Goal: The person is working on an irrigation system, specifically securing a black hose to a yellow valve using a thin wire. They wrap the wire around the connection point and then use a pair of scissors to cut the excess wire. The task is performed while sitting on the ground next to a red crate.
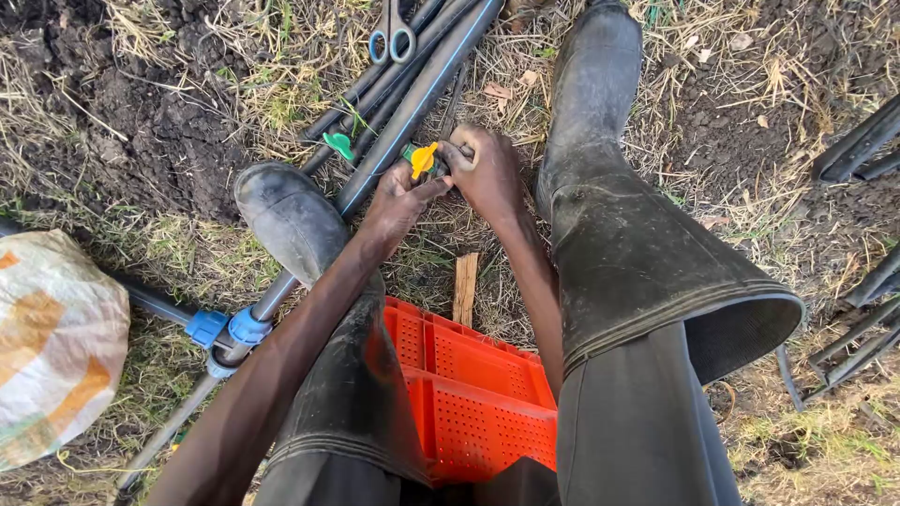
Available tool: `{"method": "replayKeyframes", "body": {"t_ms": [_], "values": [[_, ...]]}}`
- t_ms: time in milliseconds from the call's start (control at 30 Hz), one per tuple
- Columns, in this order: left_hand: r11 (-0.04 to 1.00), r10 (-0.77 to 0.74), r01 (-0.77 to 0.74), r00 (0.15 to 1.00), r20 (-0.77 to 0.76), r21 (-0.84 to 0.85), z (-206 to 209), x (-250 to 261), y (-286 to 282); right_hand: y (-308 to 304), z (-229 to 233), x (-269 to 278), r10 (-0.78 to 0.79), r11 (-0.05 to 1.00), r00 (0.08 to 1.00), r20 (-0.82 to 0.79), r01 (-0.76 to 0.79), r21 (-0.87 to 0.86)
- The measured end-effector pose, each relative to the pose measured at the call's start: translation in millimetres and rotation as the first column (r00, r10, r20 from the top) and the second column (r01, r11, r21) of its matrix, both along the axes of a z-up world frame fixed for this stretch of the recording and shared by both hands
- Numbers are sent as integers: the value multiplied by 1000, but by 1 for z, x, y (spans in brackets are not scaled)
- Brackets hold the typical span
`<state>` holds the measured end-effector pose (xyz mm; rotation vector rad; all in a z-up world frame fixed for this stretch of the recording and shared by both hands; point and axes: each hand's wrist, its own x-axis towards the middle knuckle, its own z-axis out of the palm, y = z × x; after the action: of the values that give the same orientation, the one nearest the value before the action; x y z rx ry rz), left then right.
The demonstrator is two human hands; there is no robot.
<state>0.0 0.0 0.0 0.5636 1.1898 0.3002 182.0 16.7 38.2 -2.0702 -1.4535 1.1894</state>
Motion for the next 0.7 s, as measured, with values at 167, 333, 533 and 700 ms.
{"method": "replayKeyframes", "body": {"t_ms": [167, 333, 533, 700], "values": [[998, 68, -68, 998, 3, -4, 35, 10, 10, -3, 8, -6, 25, 996, 999, 37, -27, 81], [989, 141, -142, 990, 15, 48, 34, 7, 9, -7, -2, -4, 43, 989, 999, 25, -46, 139], [985, -3, 31, 986, -165, 169, 61, 19, 23, -3, -2, -3, 24, 981, 1000, 9, -26, 190], [994, -112, 108, 915, -389, -33, 76, 32, 36, 1, 9, -5, 3, 993, 989, 148, -21, 120]]}}
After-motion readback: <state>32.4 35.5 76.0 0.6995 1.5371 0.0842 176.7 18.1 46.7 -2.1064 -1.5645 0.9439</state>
